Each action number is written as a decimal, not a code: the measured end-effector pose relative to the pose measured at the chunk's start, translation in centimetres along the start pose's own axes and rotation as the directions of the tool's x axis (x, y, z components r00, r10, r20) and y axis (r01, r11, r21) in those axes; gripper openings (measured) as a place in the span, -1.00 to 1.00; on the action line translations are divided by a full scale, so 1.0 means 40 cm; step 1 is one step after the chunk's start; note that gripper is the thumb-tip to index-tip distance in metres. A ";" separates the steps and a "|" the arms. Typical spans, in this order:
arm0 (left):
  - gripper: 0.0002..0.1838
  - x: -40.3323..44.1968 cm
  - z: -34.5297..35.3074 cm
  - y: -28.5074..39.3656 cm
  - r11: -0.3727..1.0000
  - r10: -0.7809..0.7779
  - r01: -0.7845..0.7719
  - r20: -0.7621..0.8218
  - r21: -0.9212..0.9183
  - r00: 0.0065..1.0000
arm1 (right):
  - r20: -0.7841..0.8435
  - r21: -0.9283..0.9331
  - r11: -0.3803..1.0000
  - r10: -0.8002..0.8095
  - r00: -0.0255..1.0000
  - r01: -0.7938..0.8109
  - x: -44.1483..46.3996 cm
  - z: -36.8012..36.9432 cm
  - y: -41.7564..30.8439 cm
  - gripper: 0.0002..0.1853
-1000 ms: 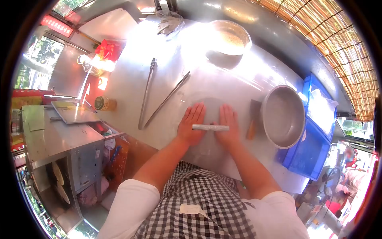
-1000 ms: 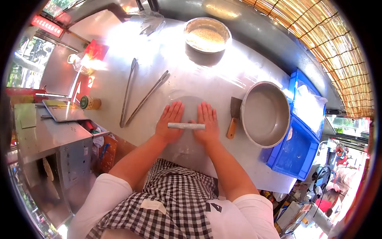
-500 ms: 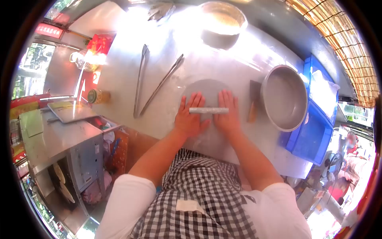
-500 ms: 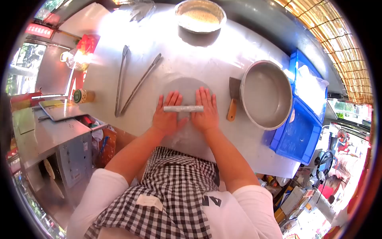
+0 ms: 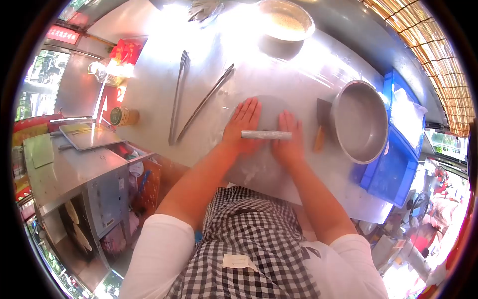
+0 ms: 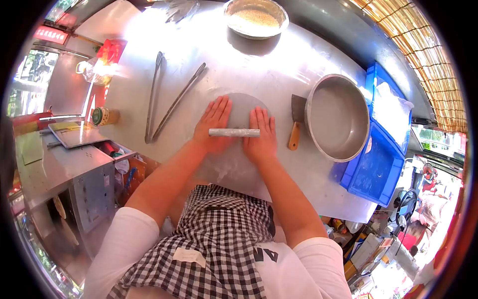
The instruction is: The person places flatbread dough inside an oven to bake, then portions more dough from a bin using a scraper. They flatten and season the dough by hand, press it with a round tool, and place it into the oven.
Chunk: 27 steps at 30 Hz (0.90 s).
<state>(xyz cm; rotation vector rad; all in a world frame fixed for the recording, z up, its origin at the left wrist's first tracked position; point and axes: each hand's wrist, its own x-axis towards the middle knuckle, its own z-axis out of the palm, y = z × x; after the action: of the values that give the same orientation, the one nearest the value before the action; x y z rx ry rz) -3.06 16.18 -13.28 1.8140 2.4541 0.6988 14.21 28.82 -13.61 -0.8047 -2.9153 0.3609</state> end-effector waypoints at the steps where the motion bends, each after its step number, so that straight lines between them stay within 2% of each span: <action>1: -0.02 -0.003 0.003 0.000 1.000 0.009 -0.009 -0.002 0.009 1.000 | -0.008 0.003 1.000 -0.002 1.000 0.002 0.002 0.006 0.000 -0.30; 6: 0.03 0.001 -0.001 0.008 1.000 0.002 -0.002 -0.012 -0.020 1.000 | -0.048 0.035 0.999 -0.027 0.998 0.029 0.026 -0.010 -0.005 -0.32; 9: 0.03 0.002 0.004 0.004 1.000 0.017 -0.018 -0.046 -0.020 0.999 | 0.001 0.005 1.000 -0.018 1.000 0.018 0.030 -0.009 -0.004 -0.31; 15: 0.03 0.003 -0.010 0.012 1.000 -0.012 0.013 0.054 -0.016 0.998 | 0.090 0.057 0.998 0.031 0.995 -0.037 0.066 -0.035 -0.020 -0.27; 21: 0.05 0.000 -0.007 0.003 1.000 -0.019 0.019 0.091 -0.005 0.996 | 0.062 0.043 0.999 -0.017 0.998 0.014 0.066 -0.008 -0.009 -0.26; 27: 0.06 -0.003 -0.007 -0.001 0.998 -0.030 0.036 0.115 -0.049 0.993 | 0.096 0.036 0.999 0.003 0.995 -0.006 0.073 -0.024 -0.017 -0.26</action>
<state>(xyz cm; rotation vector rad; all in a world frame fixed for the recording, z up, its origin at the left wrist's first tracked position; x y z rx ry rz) -3.12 15.96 -13.05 1.7405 2.3661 0.6304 11.52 29.95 -12.44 -0.8107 -2.9859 0.4636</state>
